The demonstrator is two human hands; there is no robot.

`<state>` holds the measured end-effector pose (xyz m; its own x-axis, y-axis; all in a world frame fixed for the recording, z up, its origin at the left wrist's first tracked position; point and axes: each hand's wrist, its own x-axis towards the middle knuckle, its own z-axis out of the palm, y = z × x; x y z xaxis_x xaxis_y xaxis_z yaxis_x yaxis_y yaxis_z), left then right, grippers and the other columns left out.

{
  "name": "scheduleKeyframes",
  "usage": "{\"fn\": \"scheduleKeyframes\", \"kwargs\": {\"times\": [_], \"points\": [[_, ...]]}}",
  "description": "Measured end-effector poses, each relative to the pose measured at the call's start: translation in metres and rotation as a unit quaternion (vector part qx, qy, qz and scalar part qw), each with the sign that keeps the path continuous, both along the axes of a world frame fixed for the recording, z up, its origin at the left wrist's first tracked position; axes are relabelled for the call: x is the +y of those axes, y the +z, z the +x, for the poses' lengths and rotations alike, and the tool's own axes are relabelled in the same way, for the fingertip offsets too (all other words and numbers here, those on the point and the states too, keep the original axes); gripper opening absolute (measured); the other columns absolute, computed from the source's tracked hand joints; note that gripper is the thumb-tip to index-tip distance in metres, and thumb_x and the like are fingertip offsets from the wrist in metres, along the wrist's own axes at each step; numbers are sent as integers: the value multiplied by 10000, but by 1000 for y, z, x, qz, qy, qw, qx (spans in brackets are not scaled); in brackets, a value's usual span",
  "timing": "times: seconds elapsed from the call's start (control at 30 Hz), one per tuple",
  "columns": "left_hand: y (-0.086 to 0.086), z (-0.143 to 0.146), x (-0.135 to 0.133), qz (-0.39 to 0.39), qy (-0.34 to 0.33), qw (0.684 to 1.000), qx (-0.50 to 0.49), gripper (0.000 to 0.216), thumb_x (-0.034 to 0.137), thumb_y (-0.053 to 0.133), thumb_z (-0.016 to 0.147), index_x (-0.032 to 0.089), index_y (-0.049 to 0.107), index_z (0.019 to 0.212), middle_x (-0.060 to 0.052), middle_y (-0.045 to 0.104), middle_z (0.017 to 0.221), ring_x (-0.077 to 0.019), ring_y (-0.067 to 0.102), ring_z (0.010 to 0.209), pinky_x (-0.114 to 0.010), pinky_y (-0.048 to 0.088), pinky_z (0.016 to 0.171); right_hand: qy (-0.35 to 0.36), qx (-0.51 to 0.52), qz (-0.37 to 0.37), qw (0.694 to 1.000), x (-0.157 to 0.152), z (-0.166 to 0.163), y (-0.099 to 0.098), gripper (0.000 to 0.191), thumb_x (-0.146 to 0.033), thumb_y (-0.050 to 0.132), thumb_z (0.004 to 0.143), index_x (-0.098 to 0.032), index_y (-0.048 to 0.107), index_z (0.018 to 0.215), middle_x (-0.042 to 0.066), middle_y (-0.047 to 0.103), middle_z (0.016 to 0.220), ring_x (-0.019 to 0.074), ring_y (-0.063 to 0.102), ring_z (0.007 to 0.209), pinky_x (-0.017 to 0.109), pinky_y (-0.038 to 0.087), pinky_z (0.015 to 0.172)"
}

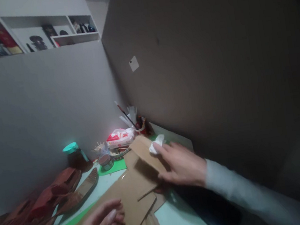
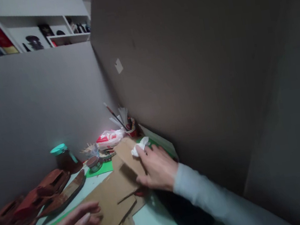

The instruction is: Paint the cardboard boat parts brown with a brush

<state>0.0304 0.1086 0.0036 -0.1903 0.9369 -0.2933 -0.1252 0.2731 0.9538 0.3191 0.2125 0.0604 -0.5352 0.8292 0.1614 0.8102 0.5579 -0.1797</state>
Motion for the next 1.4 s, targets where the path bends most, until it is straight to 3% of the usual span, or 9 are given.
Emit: {"fn": "scheduleKeyframes", "kwargs": {"times": [0.07,0.27,0.4,0.5,0.63,1.0,1.2,1.27,1.4], "points": [[8,14,-7,53,0,998,-46,457,437,844,744,190,749,1118,-69,767,958,-202,700,819,-257,550,679,79,16,-8,997,-30,-13,0,953,-502,752,842,-116,279,1573,191,552,1400,351,564,1194,566,468,1047],[21,34,-32,55,76,985,-147,485,324,843,755,158,709,1191,-93,808,1023,-266,750,923,-319,603,762,239,43,-17,970,-79,-54,-6,1003,-608,688,869,-121,211,1605,175,554,1424,330,552,1178,496,513,1029],[20,15,-48,66,148,978,-130,713,239,831,762,146,545,1408,-123,799,1112,-310,736,1064,-394,609,879,147,51,42,987,-37,-47,-12,599,-363,461,1052,-89,277,1552,173,592,1338,264,536,1227,452,471,1075],[18,-1,-58,68,184,974,-114,811,197,809,778,170,431,1495,-109,798,1134,-296,742,1061,-382,613,879,58,-1,74,996,14,-28,-24,383,-315,590,1013,-189,531,1369,89,650,1208,246,648,1063,468,556,923],[14,-14,-66,71,194,973,-107,896,201,805,772,162,346,1541,-99,813,1079,-294,762,995,-355,630,792,-64,-77,94,990,64,-9,-47,313,-313,666,975,-153,619,1240,102,644,1248,240,671,1044,449,588,885],[8,-25,-77,70,226,965,-115,770,198,851,648,95,573,1359,-96,827,975,-286,771,852,-365,632,726,-72,-96,113,986,73,-11,-60,227,-311,634,995,-189,648,1186,87,644,1259,223,665,1035,434,591,877],[-3,-32,-76,52,239,961,-126,763,218,853,653,114,567,1352,-83,824,943,-256,754,739,-404,641,701,20,26,77,996,24,-41,-32,273,-241,652,965,-161,648,1226,135,519,1491,319,534,1322,583,438,1101],[-7,-30,-76,50,244,960,-129,829,225,855,665,122,512,1412,-69,825,920,-253,756,746,-398,639,711,105,81,19,991,-10,-60,-26,336,-217,554,992,-157,627,1315,137,602,1440,269,582,1307,443,480,1102],[-7,-17,-77,60,232,959,-151,967,287,873,674,139,401,1504,-92,822,978,-309,767,885,-408,626,759,191,158,-77,966,-70,-93,-24,413,-353,604,953,-224,630,1344,40,803,1040,192,767,912,249,612,790]]}}
